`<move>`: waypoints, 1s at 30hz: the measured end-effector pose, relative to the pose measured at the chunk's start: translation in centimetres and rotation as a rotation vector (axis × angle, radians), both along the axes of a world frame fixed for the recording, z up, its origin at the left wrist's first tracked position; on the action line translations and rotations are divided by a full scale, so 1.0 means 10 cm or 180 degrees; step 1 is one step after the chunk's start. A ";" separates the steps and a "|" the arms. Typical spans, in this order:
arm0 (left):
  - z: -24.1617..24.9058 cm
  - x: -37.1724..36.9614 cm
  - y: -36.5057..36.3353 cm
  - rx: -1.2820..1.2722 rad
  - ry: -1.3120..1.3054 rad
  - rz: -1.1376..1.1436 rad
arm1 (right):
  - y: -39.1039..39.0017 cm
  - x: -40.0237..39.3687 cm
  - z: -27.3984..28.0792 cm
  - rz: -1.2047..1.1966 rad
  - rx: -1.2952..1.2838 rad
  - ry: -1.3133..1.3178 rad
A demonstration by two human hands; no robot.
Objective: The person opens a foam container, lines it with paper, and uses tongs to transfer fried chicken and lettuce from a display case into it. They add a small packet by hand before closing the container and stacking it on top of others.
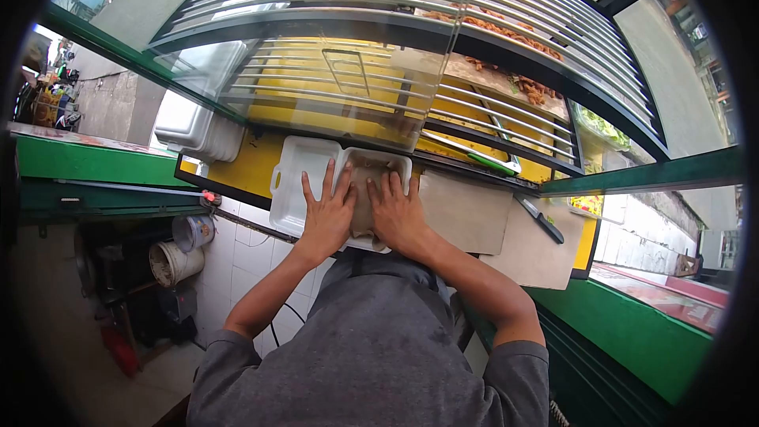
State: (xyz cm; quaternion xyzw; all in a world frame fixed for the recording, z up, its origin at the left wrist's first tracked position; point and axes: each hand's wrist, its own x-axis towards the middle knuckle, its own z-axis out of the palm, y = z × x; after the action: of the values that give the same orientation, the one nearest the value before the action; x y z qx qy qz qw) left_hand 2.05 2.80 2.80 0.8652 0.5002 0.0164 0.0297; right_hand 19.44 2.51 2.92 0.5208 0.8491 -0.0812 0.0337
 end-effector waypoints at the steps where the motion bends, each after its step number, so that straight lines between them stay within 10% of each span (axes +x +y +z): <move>1: 0.00 0.00 -0.01 0.0038 -0.0103 0.0045 | 0.00 0.01 0.00 0.0002 0.0008 -0.0005; 9: -0.03 -0.44 -0.68 0.0745 -0.2411 0.1237 | 0.03 -0.02 -0.04 -0.0234 -0.0060 0.0405; 12: -0.30 -0.64 -0.89 -0.0897 -0.2439 0.1925 | 0.04 -0.03 -0.05 -0.0262 -0.0152 0.0535; 16: -0.32 -0.47 -0.94 -0.0827 -0.3467 0.1885 | 0.04 -0.08 0.06 -0.0349 -0.0296 0.0458; 20: -0.55 -0.29 -0.92 -0.1827 -0.5603 0.2648 | 0.08 -0.26 0.05 -0.0456 -0.0114 -0.0081; 30: -0.58 -0.05 -0.60 -0.0161 -0.3686 0.1571 | 0.13 -0.07 -0.04 -0.0373 -0.0005 0.0400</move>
State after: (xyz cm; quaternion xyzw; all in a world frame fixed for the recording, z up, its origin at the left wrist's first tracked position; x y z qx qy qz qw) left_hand 1.51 -3.15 -3.02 0.5742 0.5883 0.4768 0.3115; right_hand 18.70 3.78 2.54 0.5634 0.8176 -0.1162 -0.0240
